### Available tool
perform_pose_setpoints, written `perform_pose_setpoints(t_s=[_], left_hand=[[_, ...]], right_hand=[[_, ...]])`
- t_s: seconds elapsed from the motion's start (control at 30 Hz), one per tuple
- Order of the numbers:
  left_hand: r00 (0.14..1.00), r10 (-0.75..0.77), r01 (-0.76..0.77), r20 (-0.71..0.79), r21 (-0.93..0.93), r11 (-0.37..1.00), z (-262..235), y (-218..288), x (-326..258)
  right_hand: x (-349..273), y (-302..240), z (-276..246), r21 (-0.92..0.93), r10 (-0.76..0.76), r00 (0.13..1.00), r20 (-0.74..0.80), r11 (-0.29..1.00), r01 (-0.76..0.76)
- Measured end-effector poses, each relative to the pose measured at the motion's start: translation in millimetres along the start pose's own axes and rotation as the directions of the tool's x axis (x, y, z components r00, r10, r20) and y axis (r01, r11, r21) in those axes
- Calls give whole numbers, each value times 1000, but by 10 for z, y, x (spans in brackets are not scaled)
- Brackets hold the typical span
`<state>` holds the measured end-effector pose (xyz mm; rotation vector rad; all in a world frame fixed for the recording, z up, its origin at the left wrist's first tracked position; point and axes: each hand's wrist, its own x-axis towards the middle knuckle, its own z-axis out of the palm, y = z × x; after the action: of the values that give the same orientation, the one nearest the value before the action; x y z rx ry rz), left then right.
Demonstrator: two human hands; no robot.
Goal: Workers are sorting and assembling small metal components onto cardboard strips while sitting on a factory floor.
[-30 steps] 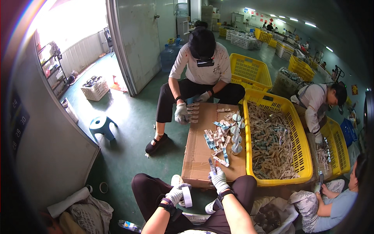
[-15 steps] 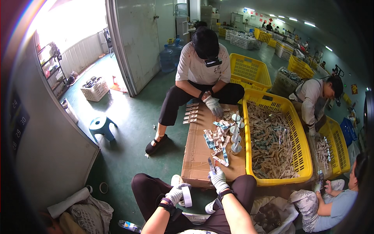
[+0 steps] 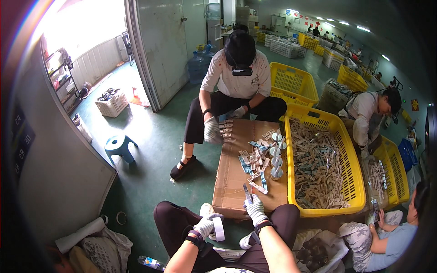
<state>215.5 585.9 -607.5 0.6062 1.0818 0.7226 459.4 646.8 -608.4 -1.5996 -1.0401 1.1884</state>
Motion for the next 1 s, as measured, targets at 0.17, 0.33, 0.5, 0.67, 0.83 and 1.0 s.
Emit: perform_pose_setpoints(t_s=[0.17,0.33,0.5,0.67,0.83,1.0], left_hand=[[1000,0,0,-6,24,1000,11,11,4],[1000,-18,18,-5,-27,999,-15,-22,35],[1000,-3,3,-6,21,1000,-15,-6,24],[1000,5,-5,12,6,1000,4,10,17],[1000,-27,27,0,-13,1000,38,76,-52],[1000,-29,29,-9,-6,1000,47,82,-56]], right_hand=[[6,12,2,12,-9,1000,-9,1000,9],[-26,-31,10,0,-18,1000,-12,1000,18],[-31,-36,12,-42,-45,999,-23,998,44],[11,34,4,-32,-45,999,-28,999,44],[4,4,13,-61,-30,999,-22,998,28],[-38,-75,7,-70,-18,1000,-8,997,17]])
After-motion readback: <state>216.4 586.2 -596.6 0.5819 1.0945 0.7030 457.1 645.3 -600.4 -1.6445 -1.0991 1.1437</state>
